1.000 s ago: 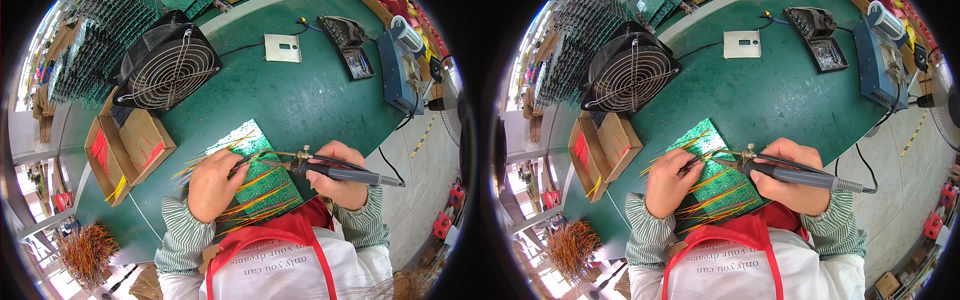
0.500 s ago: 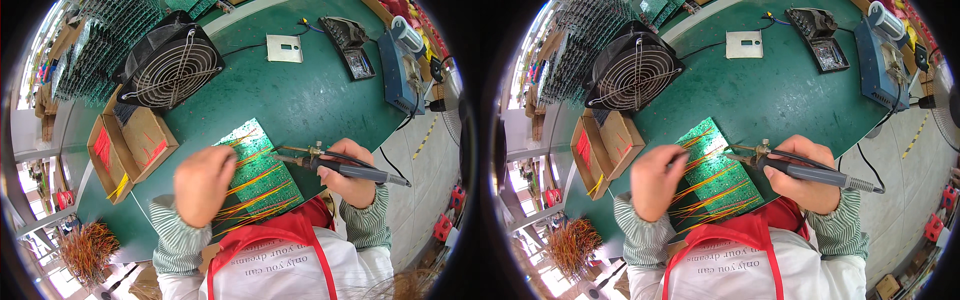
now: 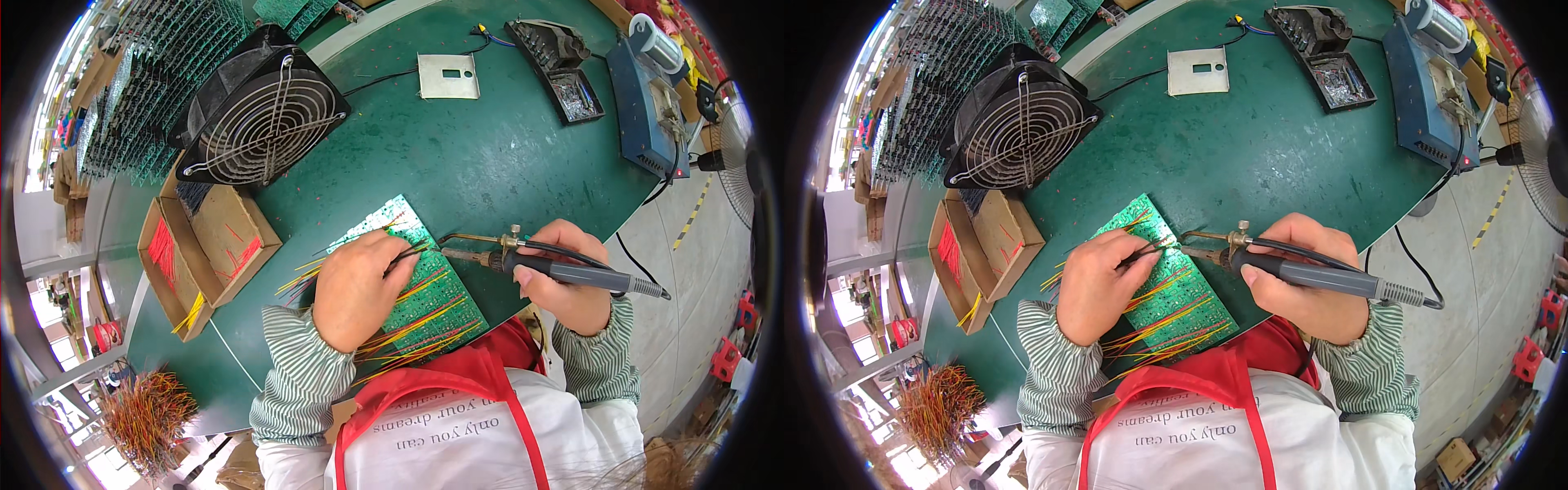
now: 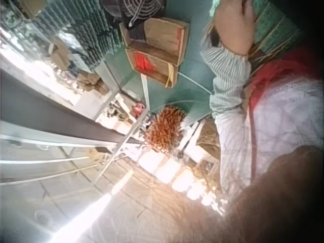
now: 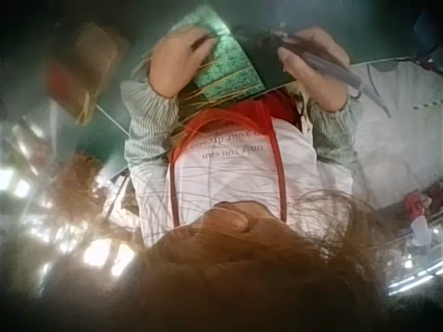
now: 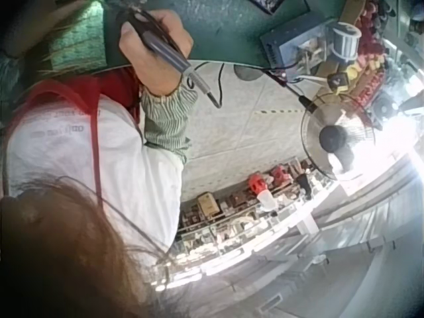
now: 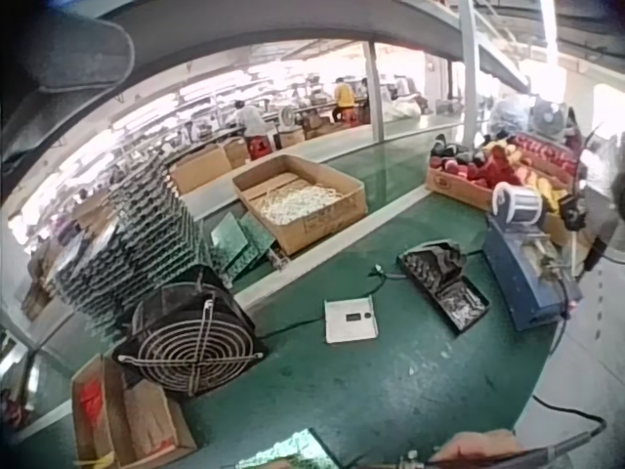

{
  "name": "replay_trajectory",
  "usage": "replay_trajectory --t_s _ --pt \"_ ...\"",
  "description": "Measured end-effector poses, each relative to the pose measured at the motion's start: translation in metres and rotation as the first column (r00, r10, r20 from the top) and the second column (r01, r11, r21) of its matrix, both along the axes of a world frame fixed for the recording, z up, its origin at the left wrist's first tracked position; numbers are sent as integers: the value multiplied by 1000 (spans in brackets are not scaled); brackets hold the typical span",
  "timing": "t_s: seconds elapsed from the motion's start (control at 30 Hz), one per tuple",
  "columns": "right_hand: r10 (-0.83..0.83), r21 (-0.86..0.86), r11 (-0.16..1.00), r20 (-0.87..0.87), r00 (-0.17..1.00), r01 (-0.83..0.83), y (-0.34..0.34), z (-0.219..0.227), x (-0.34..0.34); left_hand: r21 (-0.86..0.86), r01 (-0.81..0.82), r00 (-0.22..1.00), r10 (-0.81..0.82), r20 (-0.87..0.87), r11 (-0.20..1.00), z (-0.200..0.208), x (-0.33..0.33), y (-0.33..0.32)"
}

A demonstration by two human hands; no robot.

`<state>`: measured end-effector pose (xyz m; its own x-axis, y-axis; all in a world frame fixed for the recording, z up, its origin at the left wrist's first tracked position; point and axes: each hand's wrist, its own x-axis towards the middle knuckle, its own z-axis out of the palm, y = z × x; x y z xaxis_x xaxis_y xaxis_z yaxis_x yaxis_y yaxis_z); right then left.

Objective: The person solders wires onto a circuit board using a soldering iron, then lifts the finished board and places it onto a stack on the table.

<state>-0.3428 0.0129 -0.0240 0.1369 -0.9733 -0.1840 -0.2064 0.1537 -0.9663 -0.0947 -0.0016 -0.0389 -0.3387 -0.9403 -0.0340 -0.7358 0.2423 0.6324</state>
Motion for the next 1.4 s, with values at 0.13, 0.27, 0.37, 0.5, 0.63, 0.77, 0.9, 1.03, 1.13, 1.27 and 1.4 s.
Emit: replay_trajectory --t_s 0.13,0.27,0.37,0.5,0.63,0.77,0.9,1.03,1.13,1.27,1.4 --pt "14 -53 998 -24 1000 -15 -1 0 -1 -49 -39 998 37 -48 998 1 -1 1" --pt "19 -47 999 -35 999 -21 -1 -2 -1 21 -59 998 60 -23 998 -3 0 2" --pt "20 -46 999 -26 999 -21 0 -4 -1 14 -65 998 65 -13 998 -4 -2 3" --pt "10 -17 1000 -5 1000 -11 0 -4 1 -31 -52 999 52 -8 998 -8 -1 3" --pt "1 10 1000 25 1000 -1 0 -6 3 -22 -53 999 53 -13 998 -8 -1 3" --pt "9 -28 1000 -23 1000 -9 -1 -5 3 -3 -55 999 55 0 999 -7 -2 3" --pt "0 -47 999 -7 1000 0 1 -1 -1 -9 -56 998 56 4 998 -7 -1 3" --pt "-12 -50 999 -1 1000 11 3 1 -2 11 -56 998 56 3 998 -5 -1 4" --pt "41 -106 993 -51 998 -46 7 4 -6 24 -69 998 69 -4 997 3 1 6" --pt "62 -169 983 -79 995 -75 12 7 -9 -150 -142 978 162 131 978 24 31 18" --pt "113 -125 985 -30 993 -116 24 5 -4 -183 -263 950 287 119 947 36 42 49"
